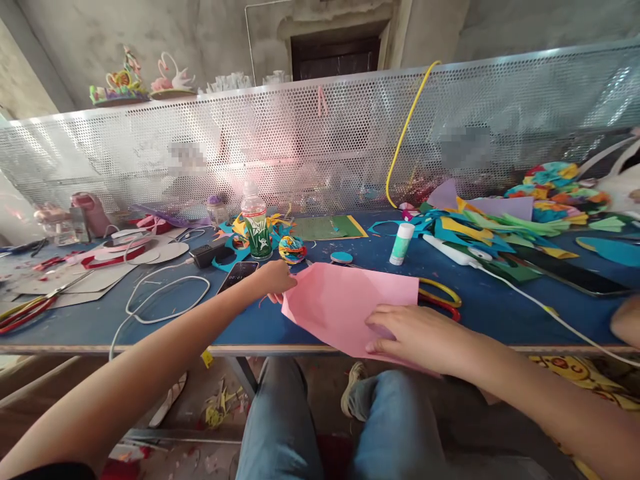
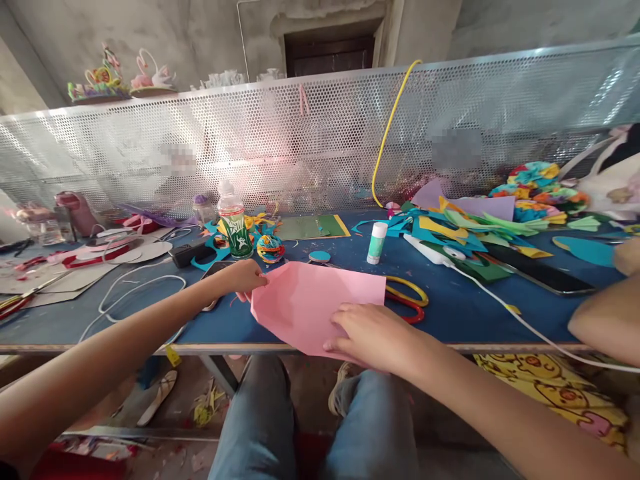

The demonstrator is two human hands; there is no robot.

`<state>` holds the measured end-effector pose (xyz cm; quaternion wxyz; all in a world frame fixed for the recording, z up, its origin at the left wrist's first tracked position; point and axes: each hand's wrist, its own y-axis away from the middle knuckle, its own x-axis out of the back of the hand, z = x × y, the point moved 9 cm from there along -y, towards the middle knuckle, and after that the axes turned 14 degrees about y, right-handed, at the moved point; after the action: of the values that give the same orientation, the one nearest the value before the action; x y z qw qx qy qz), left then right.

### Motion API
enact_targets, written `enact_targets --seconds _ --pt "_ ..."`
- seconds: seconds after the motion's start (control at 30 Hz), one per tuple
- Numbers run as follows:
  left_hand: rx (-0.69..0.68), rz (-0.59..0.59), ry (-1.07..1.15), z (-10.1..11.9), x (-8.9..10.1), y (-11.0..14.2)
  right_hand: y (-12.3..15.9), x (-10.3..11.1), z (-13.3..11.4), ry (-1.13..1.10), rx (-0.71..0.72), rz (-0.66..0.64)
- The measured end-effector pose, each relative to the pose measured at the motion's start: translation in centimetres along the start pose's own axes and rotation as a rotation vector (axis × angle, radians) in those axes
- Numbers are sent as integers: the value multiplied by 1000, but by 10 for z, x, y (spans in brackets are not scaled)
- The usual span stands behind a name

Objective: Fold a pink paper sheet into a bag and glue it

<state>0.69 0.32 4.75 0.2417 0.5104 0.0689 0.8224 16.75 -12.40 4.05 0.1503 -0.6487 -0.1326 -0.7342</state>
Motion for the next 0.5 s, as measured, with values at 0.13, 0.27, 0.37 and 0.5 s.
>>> enact_targets --seconds 0.13,0.27,0.37,0.5 --pt "20 -113 103 -3 -9 24 2 -6 1 -41 -7 -9" --pt "-29 -74 146 -8 10 32 3 -7 0 -55 -31 43" --pt "-179 94 65 -6 38 28 6 -8 -4 -35 -69 103" --pt "-349 215 62 7 56 27 14 -13 -13 -54 -60 138"
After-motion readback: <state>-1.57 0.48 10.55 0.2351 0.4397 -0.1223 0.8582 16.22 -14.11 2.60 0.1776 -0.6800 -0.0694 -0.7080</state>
